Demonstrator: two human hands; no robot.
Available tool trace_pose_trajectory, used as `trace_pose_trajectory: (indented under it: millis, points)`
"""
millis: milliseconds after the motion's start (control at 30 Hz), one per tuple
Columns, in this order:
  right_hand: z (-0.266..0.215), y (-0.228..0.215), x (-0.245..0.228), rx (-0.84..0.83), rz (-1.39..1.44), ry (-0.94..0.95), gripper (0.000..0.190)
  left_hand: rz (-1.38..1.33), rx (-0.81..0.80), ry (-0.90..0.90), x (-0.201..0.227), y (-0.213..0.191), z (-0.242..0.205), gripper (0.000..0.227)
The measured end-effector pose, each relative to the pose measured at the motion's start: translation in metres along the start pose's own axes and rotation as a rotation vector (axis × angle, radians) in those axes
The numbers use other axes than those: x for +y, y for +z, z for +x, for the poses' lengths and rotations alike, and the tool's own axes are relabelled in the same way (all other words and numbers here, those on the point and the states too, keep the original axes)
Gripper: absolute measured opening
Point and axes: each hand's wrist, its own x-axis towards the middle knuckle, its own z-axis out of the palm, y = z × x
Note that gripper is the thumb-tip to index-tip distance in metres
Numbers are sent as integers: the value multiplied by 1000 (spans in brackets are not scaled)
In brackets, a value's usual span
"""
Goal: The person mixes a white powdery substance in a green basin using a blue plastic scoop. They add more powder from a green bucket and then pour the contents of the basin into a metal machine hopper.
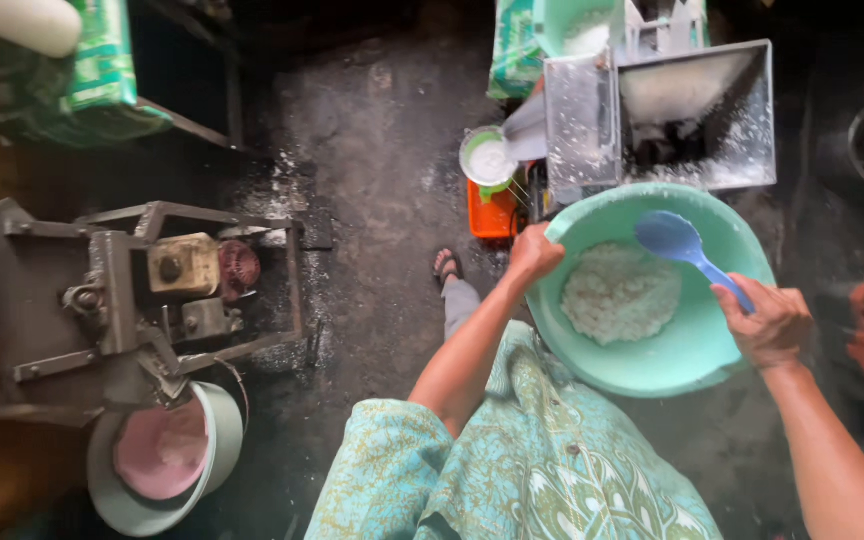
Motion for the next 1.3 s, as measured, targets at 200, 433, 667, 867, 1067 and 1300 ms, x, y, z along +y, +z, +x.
trace_pose_trajectory:
  millis: [200,433,667,867,1067,1300]
  points:
    - [8,-5,-23,-26,308,106,26,-101,-26,-49,-38,-9,-30,22]
    - [7,18,-96,-10,369,305,32,-215,77,-136,-120,-39,-65,17]
    - [36,19,-277,-27,796,349,21,-565,312,-208,-248,-89,-76,27]
    - [50,32,-439,-34,1002,279,19,-638,471,-198,-365,-170,-93,36]
    - [48,51,-547,-193,1109,326,23,-701,632,-326,-427,-274,-125,34]
    - [65,75,-565,-327,1041,404,29,-740,643,-395,-431,-357,-91,40]
